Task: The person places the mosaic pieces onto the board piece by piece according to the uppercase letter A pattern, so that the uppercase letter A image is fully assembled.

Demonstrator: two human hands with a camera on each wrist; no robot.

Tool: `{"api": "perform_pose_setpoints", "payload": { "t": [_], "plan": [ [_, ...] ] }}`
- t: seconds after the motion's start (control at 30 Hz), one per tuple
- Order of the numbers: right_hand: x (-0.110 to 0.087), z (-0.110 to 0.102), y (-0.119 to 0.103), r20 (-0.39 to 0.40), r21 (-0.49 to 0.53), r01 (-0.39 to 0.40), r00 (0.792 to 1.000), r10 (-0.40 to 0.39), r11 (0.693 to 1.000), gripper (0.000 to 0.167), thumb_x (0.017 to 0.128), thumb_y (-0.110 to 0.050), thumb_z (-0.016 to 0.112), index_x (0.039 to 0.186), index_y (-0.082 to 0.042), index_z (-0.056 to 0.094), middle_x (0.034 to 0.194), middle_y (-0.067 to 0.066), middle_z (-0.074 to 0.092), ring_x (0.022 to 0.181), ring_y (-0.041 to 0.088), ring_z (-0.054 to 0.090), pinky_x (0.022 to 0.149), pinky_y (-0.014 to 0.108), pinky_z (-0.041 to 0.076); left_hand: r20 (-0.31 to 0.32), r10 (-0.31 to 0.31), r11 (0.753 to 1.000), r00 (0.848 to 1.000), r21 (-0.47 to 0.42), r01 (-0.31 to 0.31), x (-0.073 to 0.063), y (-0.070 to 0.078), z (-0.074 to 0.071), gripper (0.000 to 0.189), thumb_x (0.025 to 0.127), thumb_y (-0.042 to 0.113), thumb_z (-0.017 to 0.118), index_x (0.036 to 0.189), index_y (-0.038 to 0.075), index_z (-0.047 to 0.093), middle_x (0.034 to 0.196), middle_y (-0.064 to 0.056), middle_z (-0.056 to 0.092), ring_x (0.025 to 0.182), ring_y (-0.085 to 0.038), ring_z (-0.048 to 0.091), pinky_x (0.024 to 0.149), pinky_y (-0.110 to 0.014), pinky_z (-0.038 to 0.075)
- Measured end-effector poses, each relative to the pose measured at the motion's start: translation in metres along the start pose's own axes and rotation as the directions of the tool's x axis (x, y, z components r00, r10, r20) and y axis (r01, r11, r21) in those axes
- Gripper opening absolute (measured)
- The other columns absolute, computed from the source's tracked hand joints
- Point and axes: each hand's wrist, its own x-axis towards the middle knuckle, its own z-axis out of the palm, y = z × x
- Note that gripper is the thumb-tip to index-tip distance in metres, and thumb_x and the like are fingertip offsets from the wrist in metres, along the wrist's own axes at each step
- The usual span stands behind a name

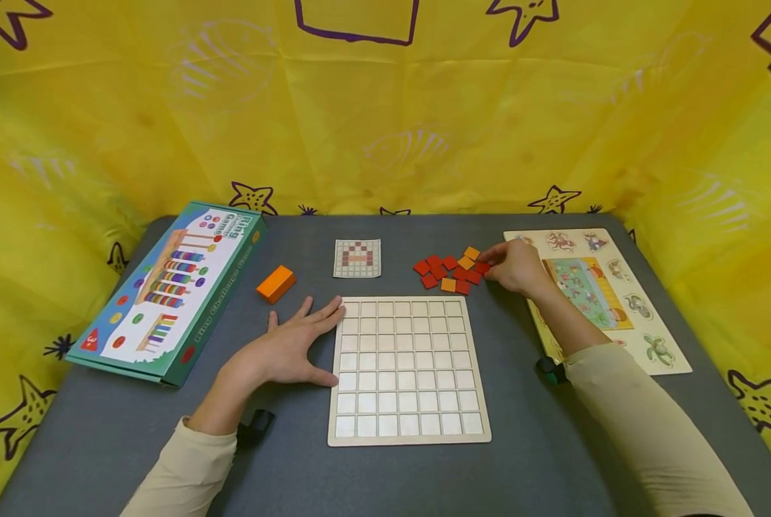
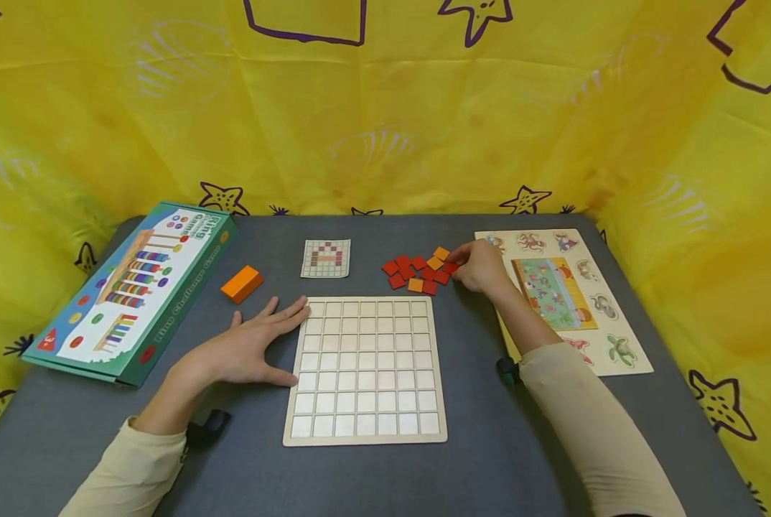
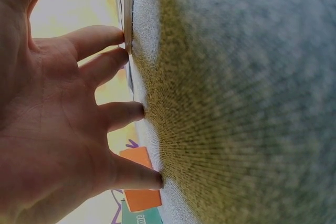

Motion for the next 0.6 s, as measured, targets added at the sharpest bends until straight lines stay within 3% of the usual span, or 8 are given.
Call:
{"api": "perform_pose_setpoints", "payload": {
  "t": [0.33,0.6],
  "plan": [
    [-0.0036,-0.0049,0.0045,0.015,0.095,-0.045,0.999,0.044,0.994,0.033,0.09,-0.004,0.074,0.123,-0.004,0.077,0.118,0.023,0.074,0.106,0.035,0.062,0.076,0.031,0.048,0.001,0.006,1.0,1.0,-0.007,-0.006,0.0002,0.0003,-0.0001,0.115,0.078,0.051,0.089,0.168,0.024,0.023,0.177,0.003,0.009,0.16,-0.047,-0.001,0.107,-0.089,-0.009],
    [-0.0048,-0.0089,0.0065,0.031,0.151,-0.087,0.996,0.083,0.985,0.036,0.091,-0.002,0.072,0.127,-0.003,0.075,0.129,0.025,0.068,0.114,0.036,0.058,0.078,0.032,0.05,0.004,0.003,1.0,1.0,-0.012,-0.003,0.0004,-0.0004,-0.0002,0.115,0.078,0.05,0.089,0.168,0.025,0.022,0.177,0.005,0.009,0.161,-0.047,-0.002,0.107,-0.089,-0.009]
  ]
}}
